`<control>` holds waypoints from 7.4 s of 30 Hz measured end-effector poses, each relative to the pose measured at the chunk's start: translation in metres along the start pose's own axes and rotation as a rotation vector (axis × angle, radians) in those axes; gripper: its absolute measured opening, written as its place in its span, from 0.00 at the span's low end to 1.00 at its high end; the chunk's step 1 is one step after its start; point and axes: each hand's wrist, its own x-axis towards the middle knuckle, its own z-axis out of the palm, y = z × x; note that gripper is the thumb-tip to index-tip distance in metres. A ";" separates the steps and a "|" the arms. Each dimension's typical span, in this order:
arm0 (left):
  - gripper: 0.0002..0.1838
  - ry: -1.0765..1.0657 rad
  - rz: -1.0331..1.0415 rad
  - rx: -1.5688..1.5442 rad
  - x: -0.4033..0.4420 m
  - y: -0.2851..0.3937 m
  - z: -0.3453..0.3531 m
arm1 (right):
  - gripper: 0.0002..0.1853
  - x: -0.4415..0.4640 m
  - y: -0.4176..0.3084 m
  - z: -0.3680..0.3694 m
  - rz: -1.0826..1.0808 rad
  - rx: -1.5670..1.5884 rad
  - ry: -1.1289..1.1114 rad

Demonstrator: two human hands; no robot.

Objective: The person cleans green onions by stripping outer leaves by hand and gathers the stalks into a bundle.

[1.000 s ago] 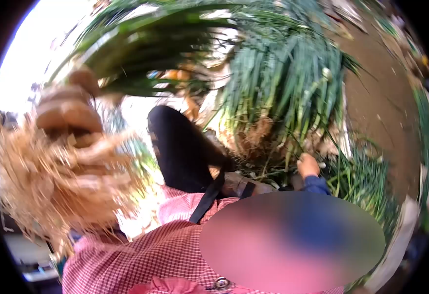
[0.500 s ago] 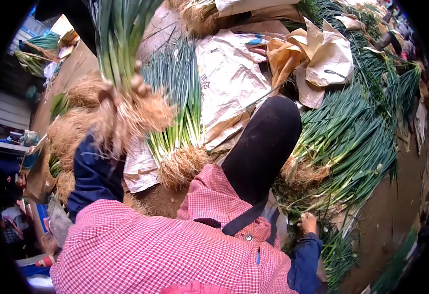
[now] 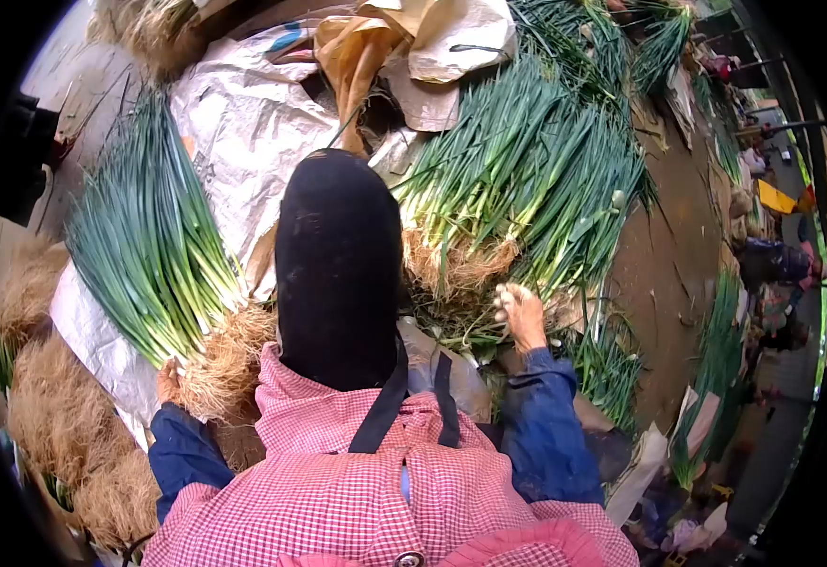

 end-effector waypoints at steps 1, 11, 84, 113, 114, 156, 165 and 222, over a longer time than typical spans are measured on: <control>0.18 -0.077 0.006 0.149 0.022 0.003 -0.021 | 0.08 0.004 -0.021 0.005 0.058 -0.034 0.069; 0.24 -0.248 0.678 0.621 -0.188 0.238 0.304 | 0.10 0.130 -0.019 -0.001 0.045 -0.152 0.171; 0.20 -1.331 1.168 1.388 -0.352 -0.059 0.511 | 0.22 0.043 -0.027 -0.012 0.179 -0.661 0.143; 0.14 -1.264 0.787 1.178 -0.347 -0.043 0.537 | 0.14 0.004 -0.018 -0.020 -0.220 -0.186 0.369; 0.14 -1.194 0.592 1.085 -0.349 -0.038 0.538 | 0.14 0.002 -0.004 -0.018 -0.399 -0.272 0.427; 0.07 -1.159 -0.305 0.525 -0.351 -0.072 0.514 | 0.19 0.017 -0.029 -0.028 0.309 0.635 0.147; 0.07 -1.256 -0.155 0.672 -0.353 -0.075 0.512 | 0.15 0.027 0.006 -0.012 0.355 0.747 0.147; 0.09 -1.411 -0.435 0.310 -0.366 -0.079 0.551 | 0.22 0.034 0.024 -0.035 0.104 -0.015 0.814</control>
